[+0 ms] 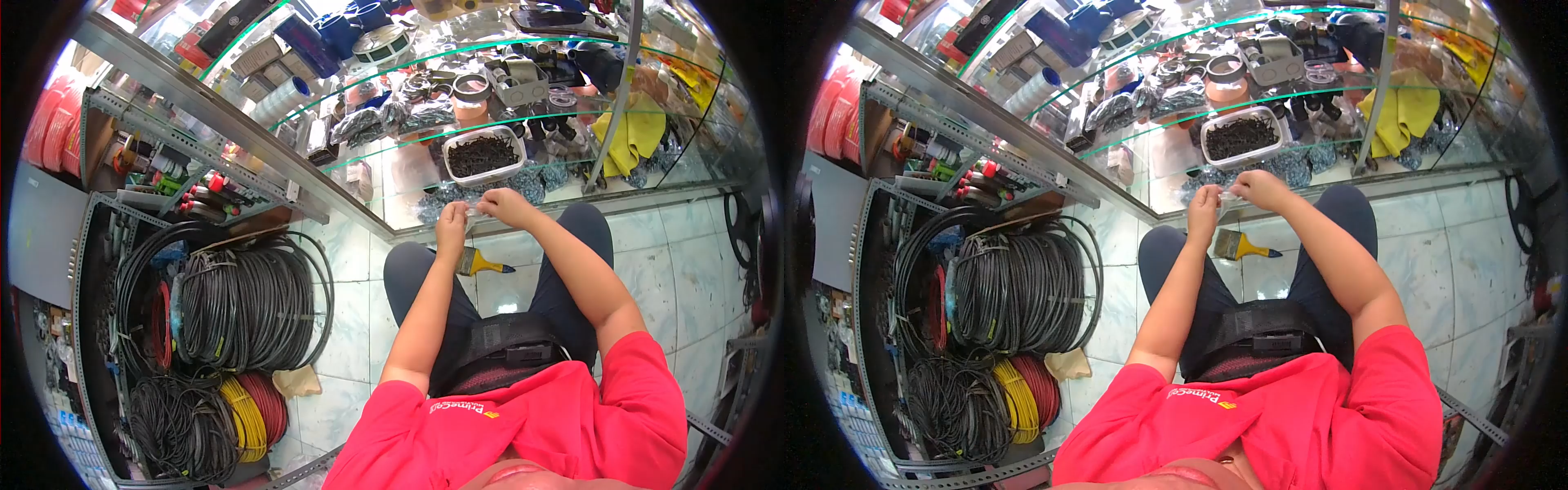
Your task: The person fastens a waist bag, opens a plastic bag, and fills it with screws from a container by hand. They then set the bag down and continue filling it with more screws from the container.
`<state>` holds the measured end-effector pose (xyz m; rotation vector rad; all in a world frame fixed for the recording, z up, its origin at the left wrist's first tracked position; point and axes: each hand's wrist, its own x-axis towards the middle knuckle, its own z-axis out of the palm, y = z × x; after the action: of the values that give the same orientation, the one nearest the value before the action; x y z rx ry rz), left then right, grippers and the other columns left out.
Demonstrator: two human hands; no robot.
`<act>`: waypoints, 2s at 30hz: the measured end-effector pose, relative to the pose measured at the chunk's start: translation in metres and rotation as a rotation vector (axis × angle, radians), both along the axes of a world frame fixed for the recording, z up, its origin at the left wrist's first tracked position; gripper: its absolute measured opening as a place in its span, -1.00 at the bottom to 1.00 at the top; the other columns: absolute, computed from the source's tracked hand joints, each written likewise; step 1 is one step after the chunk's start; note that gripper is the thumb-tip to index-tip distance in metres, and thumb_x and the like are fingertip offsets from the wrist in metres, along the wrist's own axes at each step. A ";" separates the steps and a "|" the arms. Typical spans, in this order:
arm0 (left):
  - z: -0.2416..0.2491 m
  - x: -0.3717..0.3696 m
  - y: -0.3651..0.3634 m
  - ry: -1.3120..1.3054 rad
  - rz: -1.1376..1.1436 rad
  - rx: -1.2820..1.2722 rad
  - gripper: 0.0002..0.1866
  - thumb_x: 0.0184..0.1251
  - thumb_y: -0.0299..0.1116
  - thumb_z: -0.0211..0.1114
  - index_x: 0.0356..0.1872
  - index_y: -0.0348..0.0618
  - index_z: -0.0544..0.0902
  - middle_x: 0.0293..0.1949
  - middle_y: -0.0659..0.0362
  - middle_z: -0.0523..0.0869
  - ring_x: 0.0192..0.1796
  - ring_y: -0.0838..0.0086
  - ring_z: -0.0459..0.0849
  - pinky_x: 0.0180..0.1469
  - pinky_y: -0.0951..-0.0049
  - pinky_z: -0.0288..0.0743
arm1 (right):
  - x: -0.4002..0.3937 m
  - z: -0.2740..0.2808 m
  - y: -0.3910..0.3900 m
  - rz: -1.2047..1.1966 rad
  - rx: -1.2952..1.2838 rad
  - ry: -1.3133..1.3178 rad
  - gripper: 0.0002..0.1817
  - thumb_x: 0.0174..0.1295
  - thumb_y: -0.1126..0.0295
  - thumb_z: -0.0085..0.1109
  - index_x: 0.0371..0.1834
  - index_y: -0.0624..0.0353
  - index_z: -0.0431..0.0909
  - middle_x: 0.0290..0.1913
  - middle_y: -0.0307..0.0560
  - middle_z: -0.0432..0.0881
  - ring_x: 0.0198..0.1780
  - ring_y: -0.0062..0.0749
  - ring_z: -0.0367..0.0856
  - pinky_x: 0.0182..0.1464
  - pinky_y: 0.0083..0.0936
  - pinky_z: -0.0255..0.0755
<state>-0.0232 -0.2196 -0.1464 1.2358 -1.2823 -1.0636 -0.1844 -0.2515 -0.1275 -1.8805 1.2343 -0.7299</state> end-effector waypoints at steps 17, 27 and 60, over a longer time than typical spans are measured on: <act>0.163 0.047 -0.139 -1.172 0.580 -0.480 -0.57 0.12 -0.05 0.18 -0.08 -0.12 0.55 0.06 0.01 0.49 0.16 0.13 0.34 0.23 -0.06 0.03 | 0.008 0.007 0.012 0.062 -0.092 0.155 -0.81 0.03 0.26 0.13 -0.40 0.14 0.56 -0.39 0.03 0.60 -0.29 -0.09 0.56 -0.24 -0.29 0.41; 0.147 0.054 -0.157 -0.981 0.456 -0.501 -0.76 0.13 -0.15 0.14 -0.26 0.01 0.59 -0.17 0.09 0.63 0.01 0.24 0.51 0.26 -0.16 -0.11 | -0.001 0.014 0.017 0.101 -0.107 0.181 -0.81 0.02 0.28 0.11 -0.41 0.14 0.57 -0.37 0.07 0.60 -0.27 -0.05 0.56 -0.21 -0.25 0.41; 0.052 0.058 0.074 1.133 -0.311 0.048 -0.42 0.23 -0.03 0.08 0.28 0.33 0.13 0.32 0.17 0.13 0.32 0.14 0.16 0.13 -0.19 0.25 | 0.004 -0.012 0.008 0.215 0.039 0.488 -0.80 -0.02 0.30 0.15 -0.40 0.20 0.57 -0.36 0.07 0.60 -0.26 -0.07 0.56 -0.21 -0.28 0.41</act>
<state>0.0350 -0.1452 -0.0947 0.2843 -0.5408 -1.6669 -0.1803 -0.2431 -0.1400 -2.1906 1.2909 -0.1293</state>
